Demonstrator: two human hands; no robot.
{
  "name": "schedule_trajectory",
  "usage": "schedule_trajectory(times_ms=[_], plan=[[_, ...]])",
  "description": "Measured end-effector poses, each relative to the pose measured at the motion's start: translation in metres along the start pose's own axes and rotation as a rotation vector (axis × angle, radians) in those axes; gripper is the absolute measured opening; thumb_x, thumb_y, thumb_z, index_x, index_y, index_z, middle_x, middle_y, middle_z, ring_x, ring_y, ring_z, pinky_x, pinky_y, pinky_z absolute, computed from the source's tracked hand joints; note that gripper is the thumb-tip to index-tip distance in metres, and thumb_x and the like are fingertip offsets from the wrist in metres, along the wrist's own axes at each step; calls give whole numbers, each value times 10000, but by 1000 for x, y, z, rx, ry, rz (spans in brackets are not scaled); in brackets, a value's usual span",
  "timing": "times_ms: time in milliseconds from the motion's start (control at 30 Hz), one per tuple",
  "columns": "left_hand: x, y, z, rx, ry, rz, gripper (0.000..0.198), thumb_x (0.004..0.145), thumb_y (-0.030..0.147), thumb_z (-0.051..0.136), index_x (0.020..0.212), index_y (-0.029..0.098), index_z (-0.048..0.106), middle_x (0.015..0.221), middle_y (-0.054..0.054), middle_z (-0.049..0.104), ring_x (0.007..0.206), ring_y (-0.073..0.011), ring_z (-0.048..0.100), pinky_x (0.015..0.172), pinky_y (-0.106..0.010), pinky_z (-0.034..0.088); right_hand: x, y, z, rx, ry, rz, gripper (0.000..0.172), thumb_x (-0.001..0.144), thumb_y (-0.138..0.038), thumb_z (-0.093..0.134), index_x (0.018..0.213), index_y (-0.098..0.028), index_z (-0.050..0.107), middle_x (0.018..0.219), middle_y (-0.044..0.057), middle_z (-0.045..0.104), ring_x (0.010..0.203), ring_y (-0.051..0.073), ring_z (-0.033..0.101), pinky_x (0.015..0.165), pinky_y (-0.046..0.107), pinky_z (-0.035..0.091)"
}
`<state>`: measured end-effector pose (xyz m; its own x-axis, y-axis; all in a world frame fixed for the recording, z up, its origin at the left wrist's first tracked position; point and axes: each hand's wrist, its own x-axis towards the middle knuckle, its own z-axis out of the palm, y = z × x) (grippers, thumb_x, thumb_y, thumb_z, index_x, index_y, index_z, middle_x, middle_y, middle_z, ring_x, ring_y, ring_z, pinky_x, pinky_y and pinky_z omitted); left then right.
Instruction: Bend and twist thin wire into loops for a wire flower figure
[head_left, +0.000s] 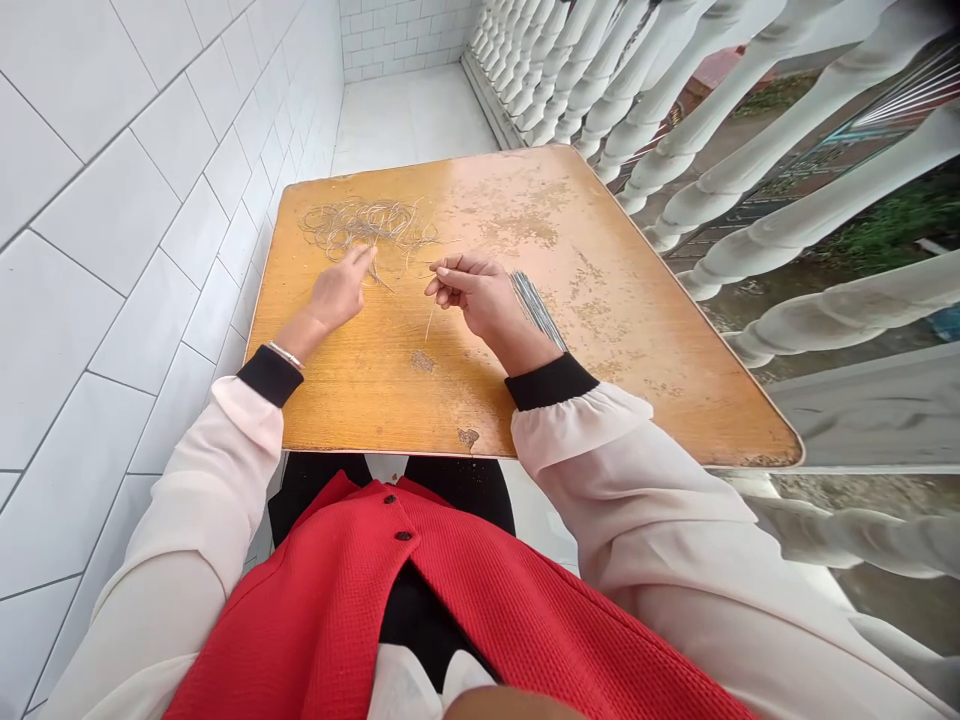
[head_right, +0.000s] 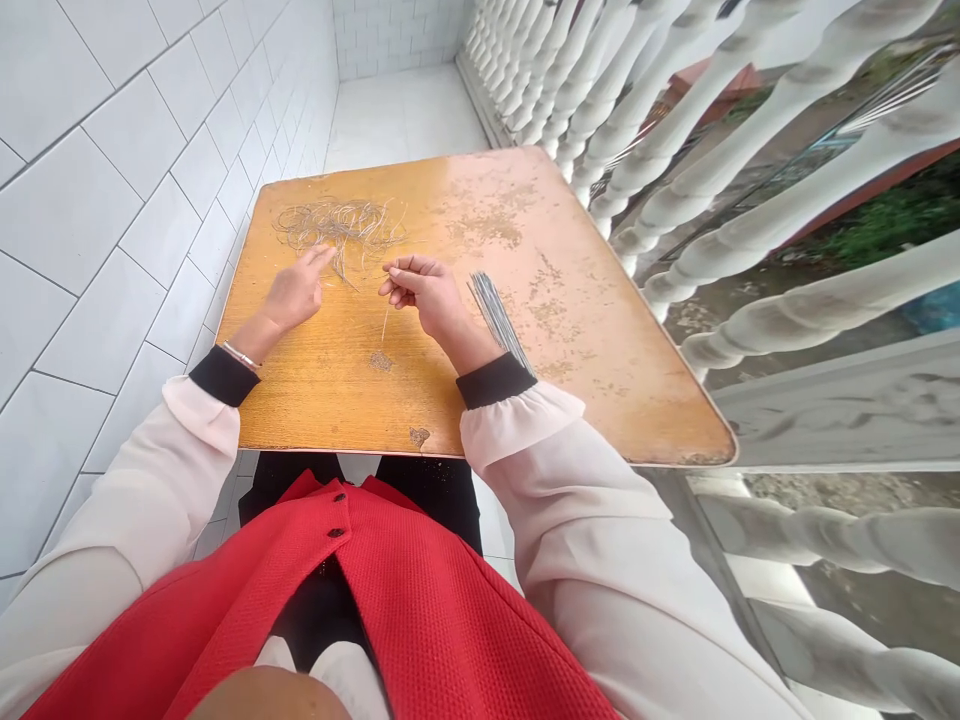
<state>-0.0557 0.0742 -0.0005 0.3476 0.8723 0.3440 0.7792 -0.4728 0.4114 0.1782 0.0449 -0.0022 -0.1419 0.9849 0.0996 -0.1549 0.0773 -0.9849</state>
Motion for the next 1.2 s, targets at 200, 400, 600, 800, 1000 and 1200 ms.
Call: schedule_trajectory(times_ms=[200,400,600,800,1000,1200], plan=[[-29,46,-5,-771,47,-308,295,982,315,580,1236,182,648,1240,-99,729,1002,-140,714,779,-219,553,-11,-3,18,60,-102,9,137,820,-268,783,796,-195,669,665,-2,688,483,75,527,485,204,440],[-41,65,7,-1170,131,-430,230,996,390,570,974,194,689,1160,-53,756,1127,-139,694,882,-234,528,-16,1,25,60,-179,-9,180,800,-320,812,784,-194,683,638,-11,662,476,71,489,455,200,401],[-42,57,-6,-1212,161,-439,260,1007,416,550,991,191,679,706,21,673,793,-93,716,801,-224,536,-10,-5,9,-163,-167,-70,83,845,-227,751,780,-177,736,580,-21,601,466,71,420,441,229,324],[-43,31,-44,-694,-237,-272,157,898,251,659,792,164,737,466,59,494,445,-58,465,520,-210,411,2,-14,-27,-634,-197,-176,211,814,-61,717,737,-241,796,563,-18,630,581,143,554,587,289,407],[-42,23,-70,-353,-327,-113,180,850,167,623,765,184,781,442,36,505,495,-89,516,610,-252,443,6,-6,-28,-705,-290,-187,249,762,-42,737,699,-281,774,544,-20,628,734,211,651,735,335,456],[-44,33,-65,-339,-301,-131,192,874,174,594,815,168,776,429,46,495,472,-84,489,608,-244,447,-9,-6,5,-701,-285,-231,153,788,-160,752,873,-279,797,659,3,689,758,209,647,784,348,492]])
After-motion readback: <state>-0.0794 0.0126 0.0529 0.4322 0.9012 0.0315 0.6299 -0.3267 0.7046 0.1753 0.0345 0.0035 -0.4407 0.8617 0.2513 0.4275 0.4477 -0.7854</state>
